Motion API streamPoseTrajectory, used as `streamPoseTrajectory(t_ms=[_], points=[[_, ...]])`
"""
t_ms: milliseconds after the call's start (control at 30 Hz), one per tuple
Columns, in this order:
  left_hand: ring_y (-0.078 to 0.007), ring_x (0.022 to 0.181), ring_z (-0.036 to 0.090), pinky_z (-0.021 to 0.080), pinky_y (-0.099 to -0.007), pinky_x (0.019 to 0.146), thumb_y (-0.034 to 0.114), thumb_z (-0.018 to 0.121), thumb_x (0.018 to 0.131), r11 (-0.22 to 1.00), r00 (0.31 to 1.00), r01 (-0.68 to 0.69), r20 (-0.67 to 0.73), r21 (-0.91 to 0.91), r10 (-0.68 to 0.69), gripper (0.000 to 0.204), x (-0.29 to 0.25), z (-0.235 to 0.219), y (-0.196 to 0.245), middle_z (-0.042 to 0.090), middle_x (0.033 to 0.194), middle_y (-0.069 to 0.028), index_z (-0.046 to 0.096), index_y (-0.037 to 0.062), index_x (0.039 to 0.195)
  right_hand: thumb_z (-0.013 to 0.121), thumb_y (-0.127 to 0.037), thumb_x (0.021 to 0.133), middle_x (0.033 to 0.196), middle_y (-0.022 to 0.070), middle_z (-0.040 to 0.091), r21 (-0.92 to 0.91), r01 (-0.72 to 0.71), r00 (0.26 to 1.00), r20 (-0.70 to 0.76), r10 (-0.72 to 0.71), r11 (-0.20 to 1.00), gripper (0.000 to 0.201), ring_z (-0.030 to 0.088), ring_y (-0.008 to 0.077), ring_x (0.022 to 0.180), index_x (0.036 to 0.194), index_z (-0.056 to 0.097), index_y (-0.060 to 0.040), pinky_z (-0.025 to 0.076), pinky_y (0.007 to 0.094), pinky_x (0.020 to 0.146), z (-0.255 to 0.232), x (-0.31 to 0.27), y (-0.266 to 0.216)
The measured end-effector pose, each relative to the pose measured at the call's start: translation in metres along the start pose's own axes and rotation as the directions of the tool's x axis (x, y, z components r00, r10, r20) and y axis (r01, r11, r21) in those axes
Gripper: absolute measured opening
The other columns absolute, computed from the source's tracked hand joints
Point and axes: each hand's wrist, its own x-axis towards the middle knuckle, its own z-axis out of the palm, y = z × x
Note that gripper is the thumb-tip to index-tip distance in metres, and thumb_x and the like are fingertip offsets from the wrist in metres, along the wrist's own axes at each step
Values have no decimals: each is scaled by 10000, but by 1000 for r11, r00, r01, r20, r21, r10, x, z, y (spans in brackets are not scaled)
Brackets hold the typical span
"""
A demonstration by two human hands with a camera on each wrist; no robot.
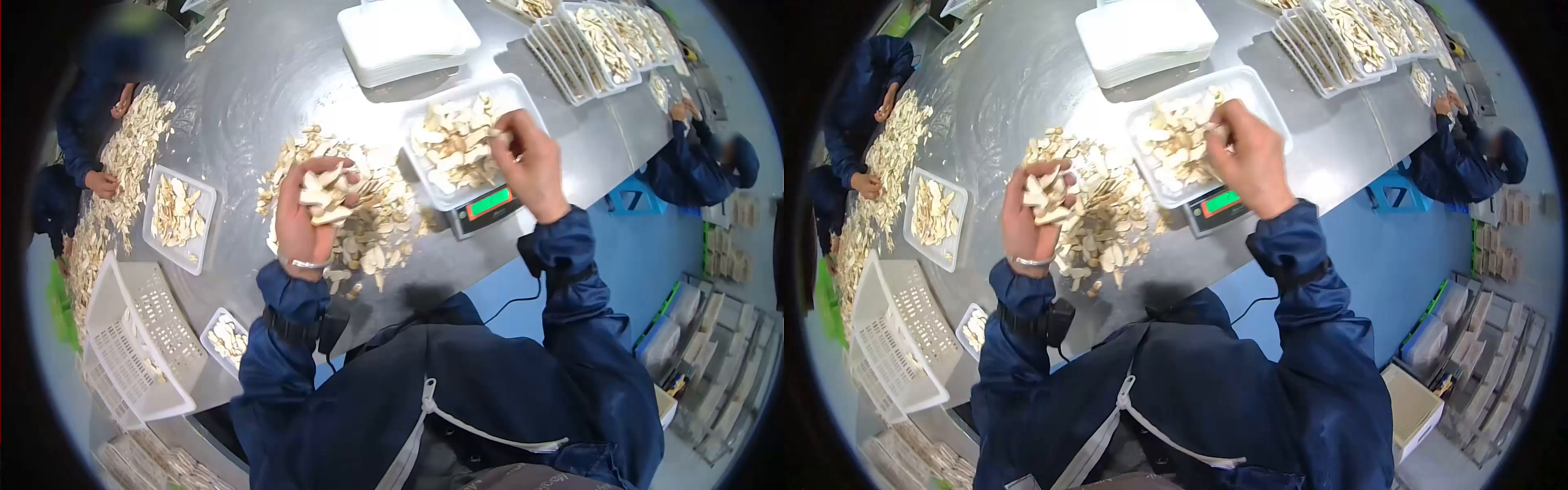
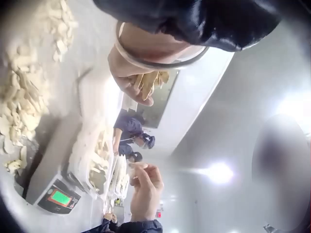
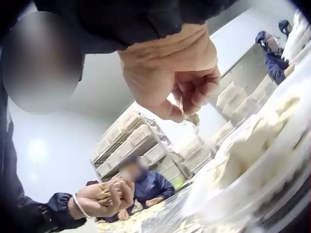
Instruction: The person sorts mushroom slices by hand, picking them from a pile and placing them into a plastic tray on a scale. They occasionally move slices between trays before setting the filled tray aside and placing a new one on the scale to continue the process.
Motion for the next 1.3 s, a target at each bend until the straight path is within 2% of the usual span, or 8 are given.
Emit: streamPoseTrajectory(t_ms=[267,367,500,767,833,967,1033,1300], points=[[-244,1146,559,413,-376,1025,297,282,1043,959,965,-99,260,264,28,455,93,136,-60,599,1231,-152,592,-17,1152,628,-121,838,696,119,589,-130,33,998,49,-26,991,134,577,272,596,926,571,-38,473,359,591,-59,28,79],[-249,1173,541,368,-374,1062,300,275,1040,742,942,-277,325,611,85,475,105,152,-77,594,1250,-147,577,-29,1201,615,-128,843,805,128,618,-52,42,994,106,-37,998,193,599,271,671,1010,595,-35,489,361,635,-63,30,91],[-243,1193,526,321,-363,1091,339,268,1035,595,930,-358,329,719,162,525,98,138,-75,608,1229,-149,586,-45,1199,592,-61,835,920,112,641,-2,138,990,40,-138,990,268,622,251,761,1100,628,-44,511,321,712,-75,25,102],[-114,750,556,420,-251,709,259,479,997,712,923,-135,-174,689,344,333,11,30,-48,639,816,-55,647,-29,992,595,-8,868,699,28,588,96,-38,999,-26,40,995,74,492,72,601,916,650,1,422,229,584,-85,-31,82],[-96,712,518,389,-240,661,270,482,998,719,886,-44,-306,693,349,336,-15,-4,-49,603,763,-29,644,-24,978,597,-22,854,670,44,573,219,-147,972,211,100,965,62,515,128,573,891,647,-22,431,272,556,-74,-59,70],[-72,619,480,355,-225,587,281,490,998,769,810,107,-504,630,299,317,-72,-68,-64,569,702,-2,640,7,948,601,-9,779,656,114,590,199,188,770,579,-270,962,48,592,288,601,803,572,-39,448,393,545,-19,-110,48],[-70,613,487,350,-220,574,271,491,996,808,801,117,-536,577,266,299,-98,-93,-75,569,690,3,641,19,941,594,-75,800,653,159,586,185,219,652,703,-285,958,61,591,380,647,778,542,-54,451,468,573,18,-142,46],[-67,574,502,341,-207,520,258,503,983,820,854,237,-514,522,80,276,-162,-134,-115,590,668,5,653,37,914,529,-79,799,674,183,622,44,226,601,780,-175,973,60,621,393,675,782,548,-25,476,479,619,61,-190,26]])
